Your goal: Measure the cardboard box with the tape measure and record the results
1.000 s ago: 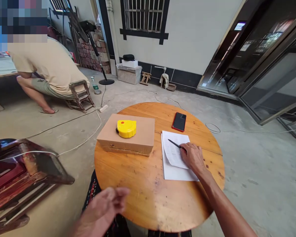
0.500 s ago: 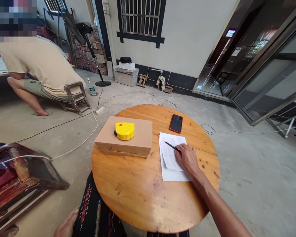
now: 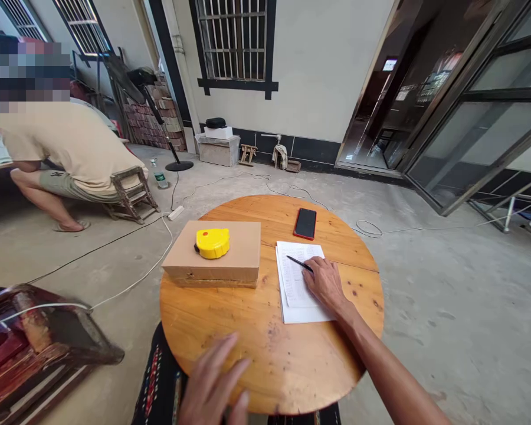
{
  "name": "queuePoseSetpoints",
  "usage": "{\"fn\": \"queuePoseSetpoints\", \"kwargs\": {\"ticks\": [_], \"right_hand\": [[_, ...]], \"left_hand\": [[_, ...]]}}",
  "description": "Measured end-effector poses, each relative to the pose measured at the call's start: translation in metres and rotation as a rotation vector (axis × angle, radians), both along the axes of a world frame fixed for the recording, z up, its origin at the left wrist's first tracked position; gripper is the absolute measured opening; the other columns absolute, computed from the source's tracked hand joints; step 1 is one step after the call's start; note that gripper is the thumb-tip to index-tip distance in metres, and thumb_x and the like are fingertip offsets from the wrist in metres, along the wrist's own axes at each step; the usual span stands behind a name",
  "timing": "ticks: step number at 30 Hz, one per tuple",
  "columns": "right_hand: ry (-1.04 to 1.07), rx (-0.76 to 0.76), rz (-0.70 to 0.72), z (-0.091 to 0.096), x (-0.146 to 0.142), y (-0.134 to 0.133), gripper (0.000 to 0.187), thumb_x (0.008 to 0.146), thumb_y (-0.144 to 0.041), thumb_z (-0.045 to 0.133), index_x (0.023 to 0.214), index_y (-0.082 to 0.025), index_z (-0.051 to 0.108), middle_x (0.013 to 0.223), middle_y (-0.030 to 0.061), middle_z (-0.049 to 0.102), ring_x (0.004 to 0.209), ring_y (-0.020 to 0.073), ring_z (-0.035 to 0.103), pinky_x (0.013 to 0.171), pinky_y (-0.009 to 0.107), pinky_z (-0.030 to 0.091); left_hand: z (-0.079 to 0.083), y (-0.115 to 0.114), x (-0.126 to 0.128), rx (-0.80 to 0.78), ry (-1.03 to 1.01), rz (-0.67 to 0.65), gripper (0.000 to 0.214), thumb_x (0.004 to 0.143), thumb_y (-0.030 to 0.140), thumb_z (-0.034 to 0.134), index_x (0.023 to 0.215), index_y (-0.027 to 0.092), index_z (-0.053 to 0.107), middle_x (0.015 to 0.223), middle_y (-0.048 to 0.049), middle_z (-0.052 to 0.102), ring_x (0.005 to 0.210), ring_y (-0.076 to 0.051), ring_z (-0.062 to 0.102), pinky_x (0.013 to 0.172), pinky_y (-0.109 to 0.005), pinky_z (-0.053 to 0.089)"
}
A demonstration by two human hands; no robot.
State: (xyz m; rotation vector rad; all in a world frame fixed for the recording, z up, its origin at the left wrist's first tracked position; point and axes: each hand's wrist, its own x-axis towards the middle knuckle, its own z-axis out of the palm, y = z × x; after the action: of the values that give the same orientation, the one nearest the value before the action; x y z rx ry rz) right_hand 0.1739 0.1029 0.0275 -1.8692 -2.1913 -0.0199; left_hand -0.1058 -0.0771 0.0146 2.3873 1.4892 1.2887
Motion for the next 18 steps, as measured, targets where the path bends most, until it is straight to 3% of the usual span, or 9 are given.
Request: {"fn": "queuePoseSetpoints", "kwargs": {"ticks": [1,3,7,12,18], "right_hand": [[0.008,0.004,0.002,0.000,0.000,-0.001,0.023,0.093,-0.023,0.051,0.108,-0.017,0.068,0.113,0.0113,0.067,0.104,0.0264,0.057,0.084,0.034,0.033],[0.030,0.012,0.008,-0.001,0.001,-0.003,0.024,0.093,-0.022,0.051,0.108,-0.017,0.068,0.113,0.0113,0.067,0.103,0.0262,0.058,0.084,0.034,0.034],[0.103,0.014,0.009,-0.002,0.015,-0.006,0.027,0.091,-0.015,0.048,0.110,-0.018,0.067,0.115,0.0092,0.069,0.103,0.0236,0.061,0.084,0.032,0.037],[0.219,0.004,-0.008,-0.010,0.044,-0.010,0.031,0.089,-0.011,0.046,0.110,-0.019,0.068,0.121,0.0087,0.068,0.113,0.0239,0.059,0.089,0.033,0.039],[0.350,0.030,0.012,-0.023,0.058,-0.014,0.031,0.088,-0.013,0.044,0.106,-0.020,0.069,0.114,0.0068,0.071,0.110,0.0221,0.062,0.093,0.035,0.042]], "left_hand": [[0.011,0.014,0.019,0.047,0.095,-0.076,0.046,0.081,0.015,0.058,0.127,0.026,0.060,0.142,-0.0040,0.053,0.129,-0.024,0.049,0.107,-0.036,0.042],[0.024,0.041,0.055,-0.025,0.254,-0.180,0.057,0.083,0.014,0.054,0.139,0.021,0.048,0.151,-0.0071,0.041,0.139,-0.027,0.038,0.111,-0.043,0.039],[0.015,0.082,0.101,-0.239,0.369,-0.295,0.058,0.085,0.020,0.055,0.142,0.021,0.044,0.153,-0.0072,0.040,0.141,-0.030,0.033,0.113,-0.052,0.034],[-0.014,0.100,0.099,-0.299,0.376,-0.264,0.049,0.088,0.015,0.050,0.136,0.014,0.049,0.141,-0.0127,0.054,0.133,-0.028,0.045,0.110,-0.052,0.037],[-0.024,0.099,0.089,-0.227,0.350,-0.276,0.042,0.089,0.017,0.050,0.131,0.016,0.054,0.139,-0.0124,0.055,0.132,-0.028,0.046,0.110,-0.051,0.037]]}}
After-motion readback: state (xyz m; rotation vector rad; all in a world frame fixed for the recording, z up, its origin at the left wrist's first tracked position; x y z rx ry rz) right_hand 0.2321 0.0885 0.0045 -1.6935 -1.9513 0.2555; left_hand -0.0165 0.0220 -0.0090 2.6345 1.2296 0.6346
